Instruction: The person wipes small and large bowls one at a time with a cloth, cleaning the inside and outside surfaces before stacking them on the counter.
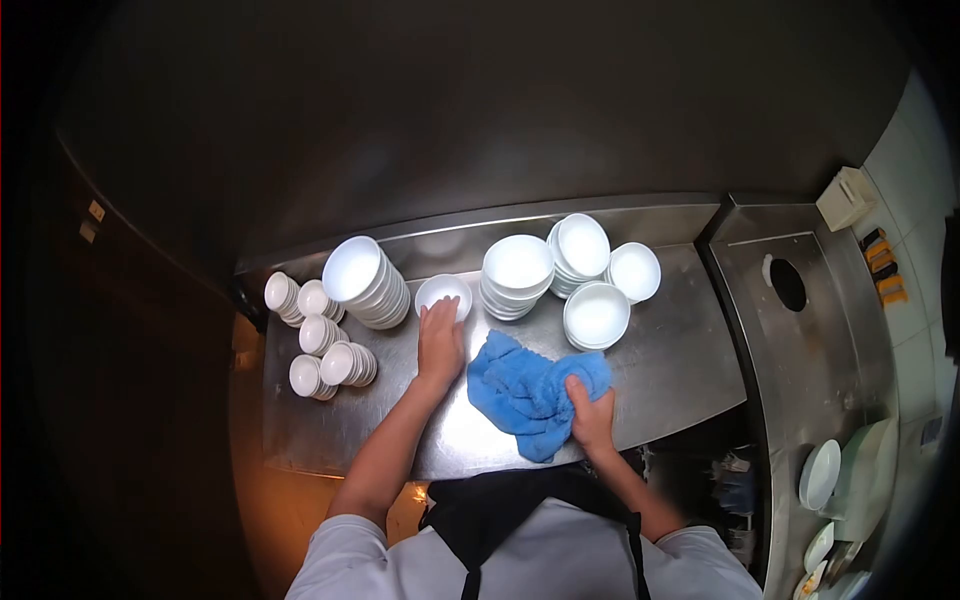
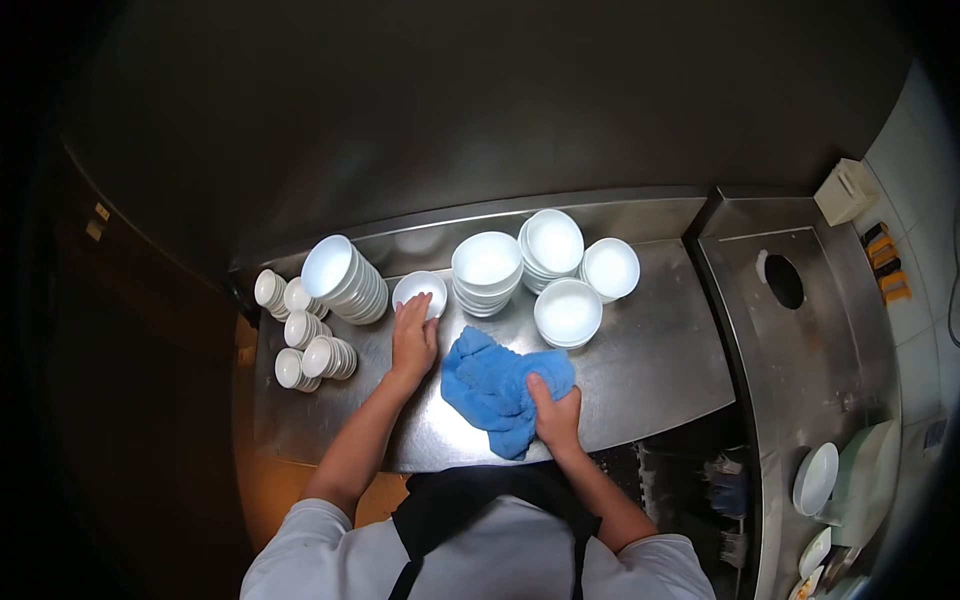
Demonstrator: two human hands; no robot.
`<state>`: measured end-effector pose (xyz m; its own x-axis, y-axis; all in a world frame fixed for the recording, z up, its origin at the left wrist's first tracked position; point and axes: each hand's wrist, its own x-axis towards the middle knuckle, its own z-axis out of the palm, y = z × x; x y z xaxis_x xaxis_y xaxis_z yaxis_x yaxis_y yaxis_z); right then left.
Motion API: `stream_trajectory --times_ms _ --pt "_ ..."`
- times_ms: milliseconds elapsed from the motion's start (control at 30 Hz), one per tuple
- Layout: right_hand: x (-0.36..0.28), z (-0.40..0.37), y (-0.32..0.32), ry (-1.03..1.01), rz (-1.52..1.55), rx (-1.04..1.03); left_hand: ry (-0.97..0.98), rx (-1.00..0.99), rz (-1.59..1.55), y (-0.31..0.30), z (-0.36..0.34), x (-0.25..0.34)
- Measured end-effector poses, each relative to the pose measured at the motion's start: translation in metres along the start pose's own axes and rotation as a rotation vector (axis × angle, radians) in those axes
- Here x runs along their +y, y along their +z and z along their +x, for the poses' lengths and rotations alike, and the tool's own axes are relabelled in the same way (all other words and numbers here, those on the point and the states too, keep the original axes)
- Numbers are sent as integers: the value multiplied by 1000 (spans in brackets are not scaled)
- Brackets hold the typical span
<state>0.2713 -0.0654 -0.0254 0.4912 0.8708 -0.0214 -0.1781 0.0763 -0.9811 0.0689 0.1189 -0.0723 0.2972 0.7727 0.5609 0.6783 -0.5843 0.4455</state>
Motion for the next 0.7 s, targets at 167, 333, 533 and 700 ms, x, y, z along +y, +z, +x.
stream_trajectory --times_ms 167,333,533,700 --pt "4 4 7 89 42 -128 170 128 -242 -33 60 68" --pt "4 15 10 116 -24 -288 209 -431 52 -21 97 91" --pt "13 18 11 112 -44 -370 -26 -372 -213 -29 109 88" --pt "22 12 13 22 -51 -323 -424 -173 -889 -67 85 99"
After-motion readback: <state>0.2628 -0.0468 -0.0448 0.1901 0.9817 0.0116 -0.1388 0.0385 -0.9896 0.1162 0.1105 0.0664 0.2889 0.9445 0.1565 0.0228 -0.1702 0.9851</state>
